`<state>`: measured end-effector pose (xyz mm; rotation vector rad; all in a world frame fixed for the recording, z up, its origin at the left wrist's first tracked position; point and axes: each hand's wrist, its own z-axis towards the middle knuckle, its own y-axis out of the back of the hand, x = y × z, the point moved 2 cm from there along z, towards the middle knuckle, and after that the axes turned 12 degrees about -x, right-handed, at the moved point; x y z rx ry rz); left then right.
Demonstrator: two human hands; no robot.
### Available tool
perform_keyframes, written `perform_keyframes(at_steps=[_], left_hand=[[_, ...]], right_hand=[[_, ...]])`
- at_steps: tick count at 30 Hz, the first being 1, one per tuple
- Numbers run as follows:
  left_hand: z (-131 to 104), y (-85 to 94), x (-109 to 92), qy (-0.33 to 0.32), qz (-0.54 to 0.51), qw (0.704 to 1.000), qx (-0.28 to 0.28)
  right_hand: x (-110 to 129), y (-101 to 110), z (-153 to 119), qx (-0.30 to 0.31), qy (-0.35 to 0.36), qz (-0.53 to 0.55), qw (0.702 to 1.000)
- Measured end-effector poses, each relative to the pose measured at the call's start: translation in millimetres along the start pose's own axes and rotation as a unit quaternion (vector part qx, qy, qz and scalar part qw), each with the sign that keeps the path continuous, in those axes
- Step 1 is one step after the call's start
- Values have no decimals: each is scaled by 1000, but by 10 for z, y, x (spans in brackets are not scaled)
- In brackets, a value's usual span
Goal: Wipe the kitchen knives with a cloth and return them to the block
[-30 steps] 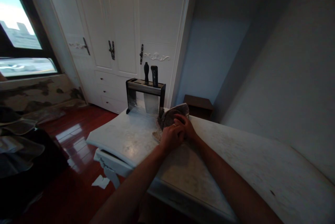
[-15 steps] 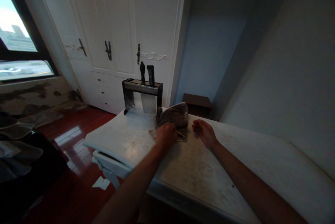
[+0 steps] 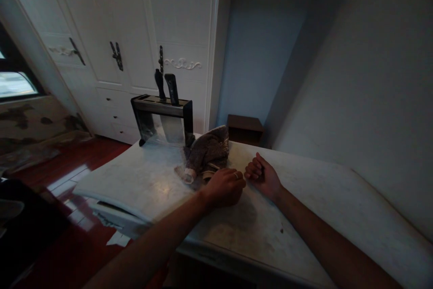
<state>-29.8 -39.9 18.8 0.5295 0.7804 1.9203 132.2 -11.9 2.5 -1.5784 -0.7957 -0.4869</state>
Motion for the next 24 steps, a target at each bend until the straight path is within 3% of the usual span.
perform_keyframes(at_steps=[5,8,12,24], left_hand=[[220,-288,20,169,-115,979,24],[320,-466,59,234,-176,956,18],[352,-595,87,249,-213,945,7],[259,-546,285,327,-285,901,-11]], right_hand=[[43,85,-66,-20,-1,-6,1000],[114,176,-74,-39,17,-1,999],[166,243,-43,-53,16,-4,998],[138,247,10,-134,-34,-12,990]])
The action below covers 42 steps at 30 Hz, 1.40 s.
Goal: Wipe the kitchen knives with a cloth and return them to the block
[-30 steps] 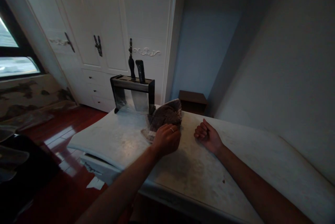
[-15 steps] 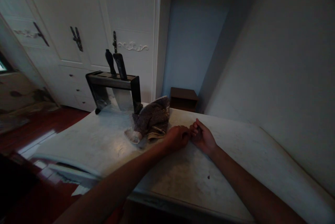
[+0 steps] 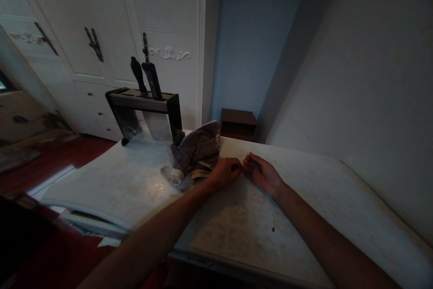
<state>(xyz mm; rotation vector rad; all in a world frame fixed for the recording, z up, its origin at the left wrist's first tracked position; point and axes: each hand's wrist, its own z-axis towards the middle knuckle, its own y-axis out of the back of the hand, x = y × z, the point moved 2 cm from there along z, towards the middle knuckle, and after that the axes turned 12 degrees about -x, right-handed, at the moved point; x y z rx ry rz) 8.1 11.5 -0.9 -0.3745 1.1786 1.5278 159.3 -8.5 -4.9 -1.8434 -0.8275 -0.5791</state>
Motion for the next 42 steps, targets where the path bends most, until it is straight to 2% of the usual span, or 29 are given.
perform_keyframes(at_steps=[9,16,33,42], left_hand=[[32,26,2,12,9,1000,-12],[43,52,-19,33,8,999,-33],[57,48,38,25,36,999,-30],[42,52,32,8,56,998,-17]], right_hand=[[-13,35,30,1,9,1,1000],[12,-5,-26,-28,9,-19,999],[0,96,63,26,6,-26,999],[-5,83,34,24,19,-46,998]])
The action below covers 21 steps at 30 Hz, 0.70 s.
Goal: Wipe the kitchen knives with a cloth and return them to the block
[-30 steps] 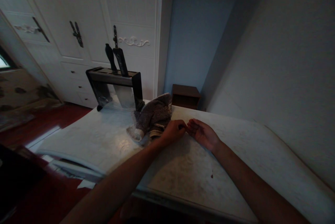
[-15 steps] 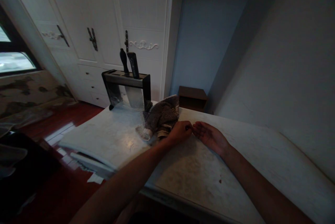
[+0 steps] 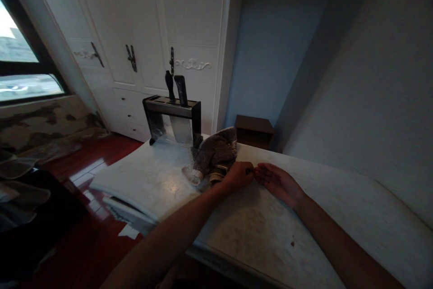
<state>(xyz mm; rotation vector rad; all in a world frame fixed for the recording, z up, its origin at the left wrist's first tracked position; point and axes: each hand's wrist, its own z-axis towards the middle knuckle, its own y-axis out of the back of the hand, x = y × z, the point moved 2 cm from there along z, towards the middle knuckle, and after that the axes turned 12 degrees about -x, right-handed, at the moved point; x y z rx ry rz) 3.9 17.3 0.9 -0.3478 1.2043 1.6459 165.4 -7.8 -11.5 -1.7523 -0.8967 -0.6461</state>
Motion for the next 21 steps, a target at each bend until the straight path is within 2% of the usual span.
perform_keyframes(at_steps=[21], left_hand=[[3,-1,22,-18,32,999,31]], right_hand=[[22,-60,-57,-14,23,-52,998]])
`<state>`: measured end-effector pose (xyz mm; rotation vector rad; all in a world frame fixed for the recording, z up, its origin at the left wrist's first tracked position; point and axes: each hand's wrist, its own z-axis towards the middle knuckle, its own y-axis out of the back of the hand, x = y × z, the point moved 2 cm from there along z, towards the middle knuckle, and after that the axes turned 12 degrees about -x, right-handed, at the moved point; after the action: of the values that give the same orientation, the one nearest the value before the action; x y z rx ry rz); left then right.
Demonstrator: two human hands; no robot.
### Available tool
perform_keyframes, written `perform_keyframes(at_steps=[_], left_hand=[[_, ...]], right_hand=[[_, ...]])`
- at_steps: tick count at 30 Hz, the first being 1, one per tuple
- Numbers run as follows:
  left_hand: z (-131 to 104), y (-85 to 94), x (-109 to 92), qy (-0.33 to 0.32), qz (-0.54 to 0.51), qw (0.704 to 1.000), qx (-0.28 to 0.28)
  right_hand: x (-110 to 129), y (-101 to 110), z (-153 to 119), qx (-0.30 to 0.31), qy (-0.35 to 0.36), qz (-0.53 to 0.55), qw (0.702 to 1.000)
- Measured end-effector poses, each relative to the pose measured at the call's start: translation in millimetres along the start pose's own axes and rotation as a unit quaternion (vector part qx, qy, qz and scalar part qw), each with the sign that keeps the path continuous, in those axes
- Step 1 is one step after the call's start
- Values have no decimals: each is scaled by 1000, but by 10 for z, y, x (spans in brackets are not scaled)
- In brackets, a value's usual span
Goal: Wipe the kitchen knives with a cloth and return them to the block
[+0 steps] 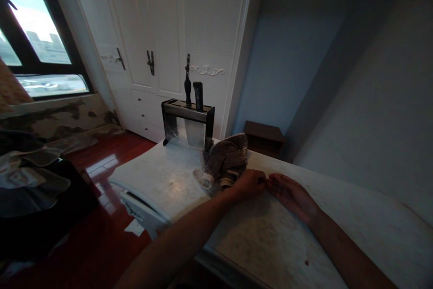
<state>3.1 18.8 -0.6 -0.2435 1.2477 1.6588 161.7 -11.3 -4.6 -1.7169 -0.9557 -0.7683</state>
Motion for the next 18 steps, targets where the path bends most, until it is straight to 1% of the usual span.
perform_keyframes(at_steps=[7,12,18], left_hand=[[-5,-9,13,-17,2,1000,0],[-12,-30,30,-17,20,999,20],[-23,2,-2,-24,39,999,20]], right_hand=[[-9,9,-6,-7,14,-11,1000],[-8,-4,-14,1,17,-23,1000],[-37,32,15,-3,23,-35,999]])
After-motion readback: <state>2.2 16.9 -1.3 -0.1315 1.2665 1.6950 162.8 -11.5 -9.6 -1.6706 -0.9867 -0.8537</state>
